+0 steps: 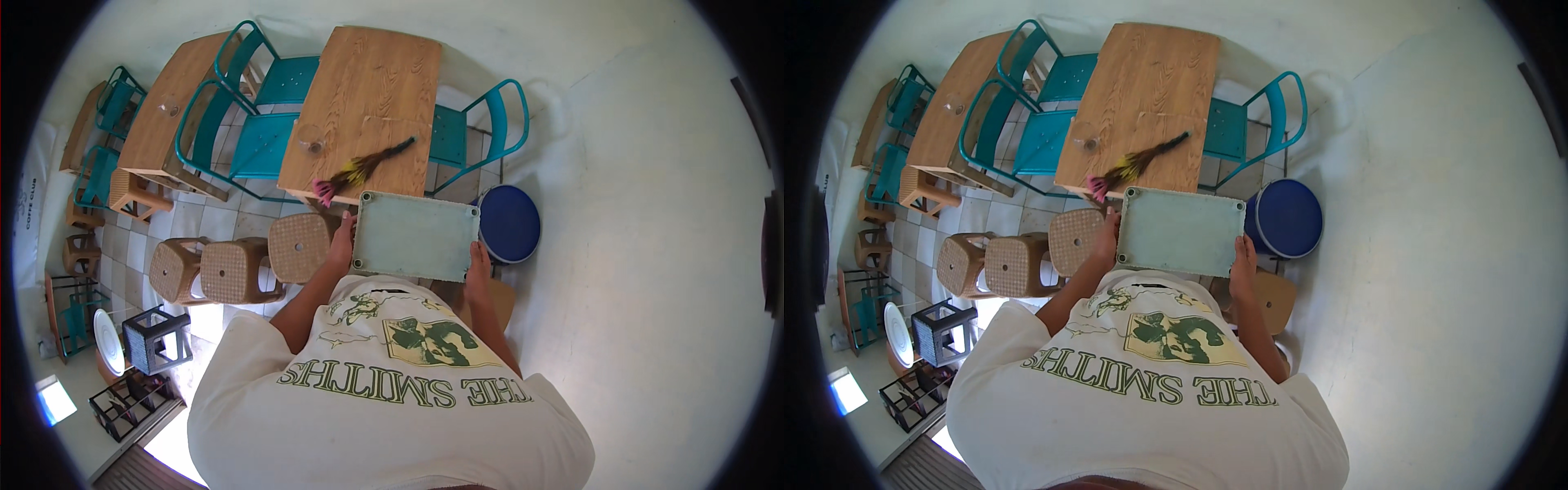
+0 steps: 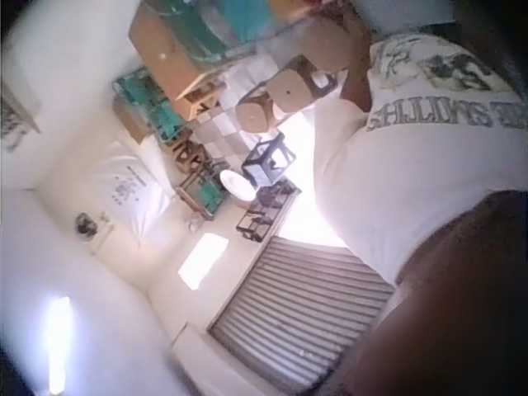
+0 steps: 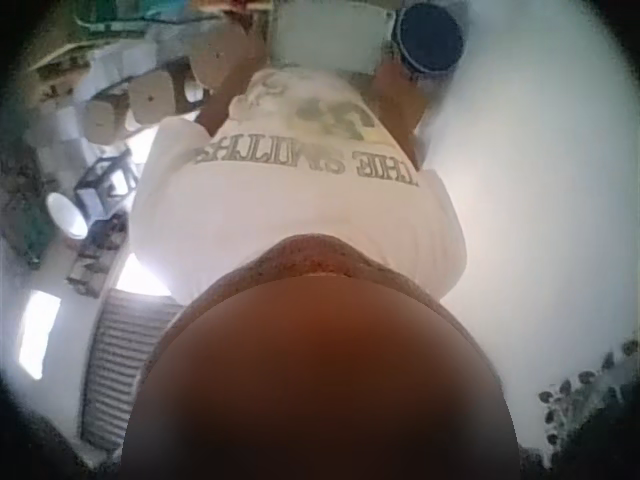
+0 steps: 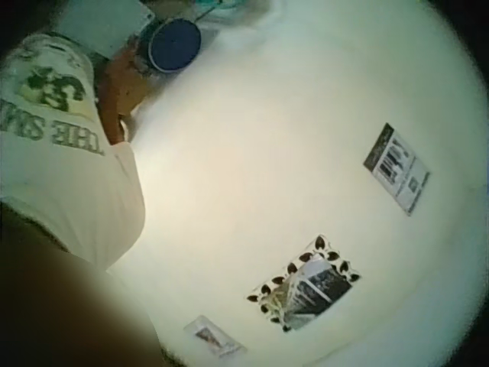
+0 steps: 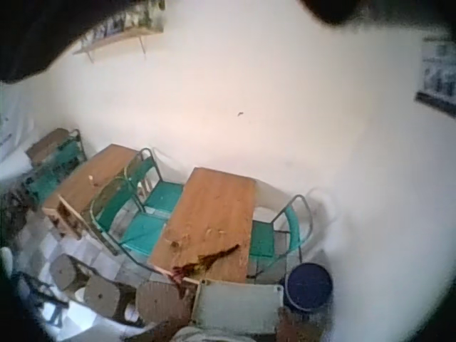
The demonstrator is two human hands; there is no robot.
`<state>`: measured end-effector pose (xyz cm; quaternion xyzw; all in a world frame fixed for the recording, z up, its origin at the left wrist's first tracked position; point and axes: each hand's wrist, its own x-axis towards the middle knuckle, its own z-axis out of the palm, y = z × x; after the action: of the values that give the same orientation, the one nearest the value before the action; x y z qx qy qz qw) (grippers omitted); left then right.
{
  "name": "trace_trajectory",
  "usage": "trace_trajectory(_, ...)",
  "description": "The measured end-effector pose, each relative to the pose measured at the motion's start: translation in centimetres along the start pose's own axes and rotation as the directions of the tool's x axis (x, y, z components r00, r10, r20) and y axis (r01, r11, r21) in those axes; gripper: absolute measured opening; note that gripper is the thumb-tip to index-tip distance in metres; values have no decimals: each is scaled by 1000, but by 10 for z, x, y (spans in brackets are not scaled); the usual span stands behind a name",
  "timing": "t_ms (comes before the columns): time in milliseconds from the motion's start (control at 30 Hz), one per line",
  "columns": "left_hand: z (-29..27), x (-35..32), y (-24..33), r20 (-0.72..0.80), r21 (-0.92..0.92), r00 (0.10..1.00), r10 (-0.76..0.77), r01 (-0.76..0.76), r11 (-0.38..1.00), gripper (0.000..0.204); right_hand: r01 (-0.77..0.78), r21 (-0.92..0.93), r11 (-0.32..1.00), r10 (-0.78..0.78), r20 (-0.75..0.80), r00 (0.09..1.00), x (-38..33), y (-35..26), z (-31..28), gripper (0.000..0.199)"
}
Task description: Gathering empty glasses and cups from cafe tables onto a tray.
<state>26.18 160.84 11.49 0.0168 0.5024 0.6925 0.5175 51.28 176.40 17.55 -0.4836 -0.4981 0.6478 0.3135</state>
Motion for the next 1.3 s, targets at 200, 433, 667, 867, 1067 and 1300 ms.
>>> trace_trajectory(200,-29,91,8,-114,351,981,159,-110,930,38,-2,25,1000,2,-29,1000,74,-12,3,45)
trace_trajectory(433,-59,169,31,57,890,885,462,-255,379,50,-62,260,964,44,75,996,151,-52,22,41)
trace_trajectory(667,-35,193,59,-32,998,976,216,20,60,58,-77,326,942,67,40,997,188,-70,31,43)
trace_trajectory(867,-32,226,47,-121,989,979,163,134,-70,52,-161,348,924,174,-8,985,214,-62,13,44)
trace_trajectory(1067,-25,245,52,-237,971,966,103,239,-9,39,-236,296,926,216,99,971,265,-78,21,45)
trace_trajectory(1300,18,264,57,-343,934,916,206,311,174,33,-331,215,919,281,233,931,377,-85,18,38)
